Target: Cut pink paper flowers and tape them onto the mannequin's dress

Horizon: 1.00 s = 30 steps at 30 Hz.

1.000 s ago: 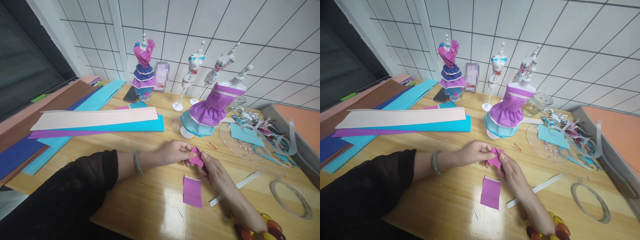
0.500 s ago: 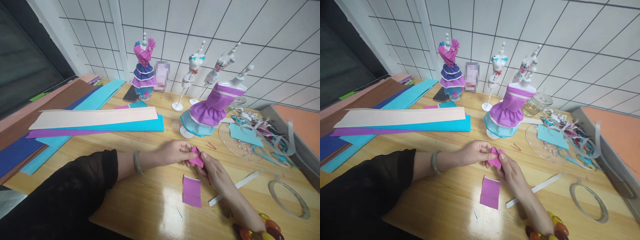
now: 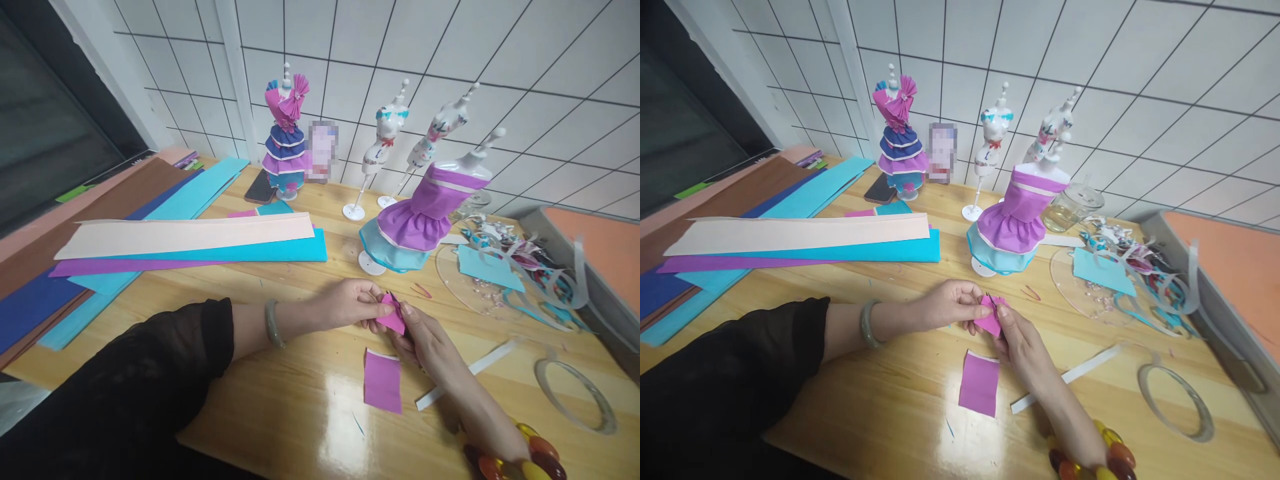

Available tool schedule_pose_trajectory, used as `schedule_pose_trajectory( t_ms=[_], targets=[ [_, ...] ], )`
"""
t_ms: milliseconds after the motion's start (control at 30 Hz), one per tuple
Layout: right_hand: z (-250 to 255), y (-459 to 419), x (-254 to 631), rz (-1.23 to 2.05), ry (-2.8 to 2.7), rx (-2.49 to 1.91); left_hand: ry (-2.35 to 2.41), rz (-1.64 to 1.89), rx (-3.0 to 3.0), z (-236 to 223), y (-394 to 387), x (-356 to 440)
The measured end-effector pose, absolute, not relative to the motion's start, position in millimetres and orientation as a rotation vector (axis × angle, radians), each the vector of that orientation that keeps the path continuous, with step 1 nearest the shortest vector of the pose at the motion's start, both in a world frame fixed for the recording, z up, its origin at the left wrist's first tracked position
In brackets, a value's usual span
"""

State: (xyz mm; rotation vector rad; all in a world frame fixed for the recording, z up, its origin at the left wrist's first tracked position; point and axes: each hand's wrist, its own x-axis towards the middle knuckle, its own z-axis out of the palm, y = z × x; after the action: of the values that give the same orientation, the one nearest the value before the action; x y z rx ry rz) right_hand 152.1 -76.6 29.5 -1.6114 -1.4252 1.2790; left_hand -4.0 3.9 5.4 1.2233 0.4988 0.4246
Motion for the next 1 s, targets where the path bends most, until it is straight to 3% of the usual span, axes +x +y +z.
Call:
schedule_pose_trajectory(
  t_ms=[1000],
  targets=[
    [27.9, -78.5, 153.6, 1.349, -1.403, -1.548, 0.491, 0.449, 1.248, 5.6, 5.1, -3.8]
  ],
)
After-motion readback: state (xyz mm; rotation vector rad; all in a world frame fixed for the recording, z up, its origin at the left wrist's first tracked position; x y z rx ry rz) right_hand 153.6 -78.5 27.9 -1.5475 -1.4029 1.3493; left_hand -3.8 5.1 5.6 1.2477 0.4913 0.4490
